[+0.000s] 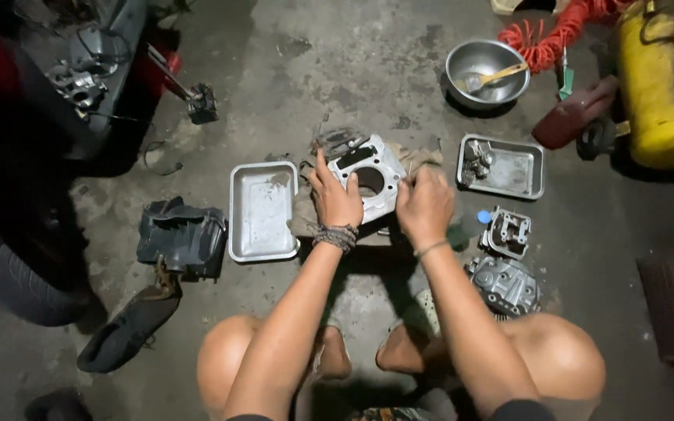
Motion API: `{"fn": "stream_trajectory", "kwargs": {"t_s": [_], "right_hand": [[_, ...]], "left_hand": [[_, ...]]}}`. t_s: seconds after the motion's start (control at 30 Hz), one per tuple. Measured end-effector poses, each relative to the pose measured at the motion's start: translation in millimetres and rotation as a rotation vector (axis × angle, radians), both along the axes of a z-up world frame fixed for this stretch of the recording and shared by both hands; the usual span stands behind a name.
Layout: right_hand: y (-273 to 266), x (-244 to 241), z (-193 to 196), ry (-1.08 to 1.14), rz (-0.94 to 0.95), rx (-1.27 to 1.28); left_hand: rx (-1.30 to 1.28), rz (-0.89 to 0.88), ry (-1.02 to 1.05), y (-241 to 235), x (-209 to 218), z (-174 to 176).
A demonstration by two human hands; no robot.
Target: The person sits on the floor and cleans a metallic engine cylinder head using a rag and a small tool. They wipe the surface and scrape the edges of the cylinder head, which rests on a cloth on the floor.
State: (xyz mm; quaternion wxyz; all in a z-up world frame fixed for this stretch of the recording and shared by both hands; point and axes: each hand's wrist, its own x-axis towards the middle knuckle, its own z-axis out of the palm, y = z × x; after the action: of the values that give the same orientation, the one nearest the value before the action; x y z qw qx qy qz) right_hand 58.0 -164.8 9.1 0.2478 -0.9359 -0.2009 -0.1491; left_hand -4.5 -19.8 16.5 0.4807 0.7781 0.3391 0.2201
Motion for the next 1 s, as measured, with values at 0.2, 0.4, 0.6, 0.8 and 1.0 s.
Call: {"fn": "stream_trajectory", "kwargs": {"t_s": [0.2,0.4,0.6,0.8,1.0], "right_hand": [[6.3,-10.1,14.8,-0.003,0.031,0.064],[-7.8,22.1,4.8,0.012,-0.012,0.065],[-17.8,19.8,-9.3,0.009,-0.001,0.057],[-16.3,34.6,-2.5,0.2,-0.011,0.294],[-2.6,44.8,-17.8,0.329,-0.007,0.363]], "left_hand": [[-0.007,-0.002,0.015,1.3,2.8,-5.5],[0.003,-0.005,0.044,3.5,4.0,-8.9],[-0.016,-0.023,0.037,2.9,5.4,-6.4],[0.742,-0.01,-0.179,-13.0,-6.8,24.5],[1.01,-0.314,-0.208,-12.0,3.5,-17.1]]}}
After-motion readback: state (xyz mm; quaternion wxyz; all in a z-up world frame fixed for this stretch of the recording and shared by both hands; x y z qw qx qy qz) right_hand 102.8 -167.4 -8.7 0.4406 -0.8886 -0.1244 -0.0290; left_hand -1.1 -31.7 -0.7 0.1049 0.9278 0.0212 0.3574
